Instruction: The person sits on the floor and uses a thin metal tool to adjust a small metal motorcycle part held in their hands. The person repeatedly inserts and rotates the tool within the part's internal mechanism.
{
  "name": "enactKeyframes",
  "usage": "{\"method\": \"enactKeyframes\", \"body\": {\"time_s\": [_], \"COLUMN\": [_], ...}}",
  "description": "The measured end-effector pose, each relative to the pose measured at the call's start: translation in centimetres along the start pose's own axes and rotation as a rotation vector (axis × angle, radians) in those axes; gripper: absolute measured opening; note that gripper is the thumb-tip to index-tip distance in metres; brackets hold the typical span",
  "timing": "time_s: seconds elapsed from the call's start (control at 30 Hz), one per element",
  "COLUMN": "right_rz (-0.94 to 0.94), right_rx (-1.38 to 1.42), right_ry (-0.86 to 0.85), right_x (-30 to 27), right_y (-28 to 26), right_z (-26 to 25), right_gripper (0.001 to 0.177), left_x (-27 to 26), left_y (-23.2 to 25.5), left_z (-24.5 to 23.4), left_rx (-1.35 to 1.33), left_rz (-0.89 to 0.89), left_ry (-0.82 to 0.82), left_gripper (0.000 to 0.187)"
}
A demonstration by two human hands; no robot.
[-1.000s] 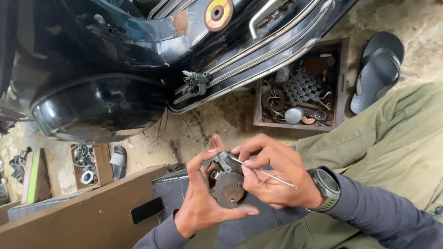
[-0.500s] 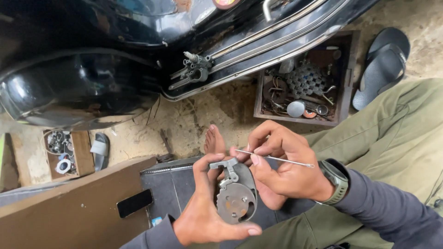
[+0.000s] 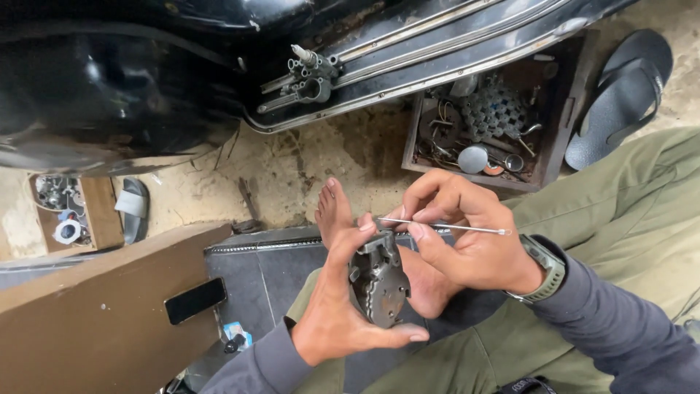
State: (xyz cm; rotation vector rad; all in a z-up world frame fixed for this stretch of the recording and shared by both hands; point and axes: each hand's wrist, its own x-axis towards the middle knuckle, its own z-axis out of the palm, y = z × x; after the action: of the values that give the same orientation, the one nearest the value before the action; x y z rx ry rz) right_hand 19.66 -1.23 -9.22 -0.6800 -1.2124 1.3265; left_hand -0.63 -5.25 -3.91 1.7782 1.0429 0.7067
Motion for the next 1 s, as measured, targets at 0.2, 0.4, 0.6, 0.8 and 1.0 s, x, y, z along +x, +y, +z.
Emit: {"method": "enactKeyframes", "body": {"time_s": [0.2,0.4,0.6,0.8,1.0], "right_rz": [-0.005,-0.046,-0.094,-0.142,-0.122], "right_rx": [0.207,0.122,0.036,0.05,-0.027], "right_ry": [-0.005,-0.094,-0.131,-0.132,-0.097], "right_x": [-0.3,0.0,0.1,0.0,0.3], "right_y": [0.4,-0.4,-0.5,-0.5,-1.1], "right_z": [0.0,-0.1,0.1,-0.1,0.3], "right_gripper": [0.01,0.008,0.008,0.011,0.013], "left_x": [1.0,0.0,0.3,0.9,1.3], "left_y": [1.1,0.8,0.9,1.0,1.8], "left_z": [-0.6,-1.4,-1.7,-1.8,-1.8], "left_rx": [-0.029,0.049,0.036,0.024,-0.043], "left_rz": [-0.002,-0.111,-0.065,0.043,-0.074], "left_ry": [0.027,0.001,-0.025,-0.054,-0.085], "left_gripper": [0.091,0.099,0.078,0.076,0.078]}}
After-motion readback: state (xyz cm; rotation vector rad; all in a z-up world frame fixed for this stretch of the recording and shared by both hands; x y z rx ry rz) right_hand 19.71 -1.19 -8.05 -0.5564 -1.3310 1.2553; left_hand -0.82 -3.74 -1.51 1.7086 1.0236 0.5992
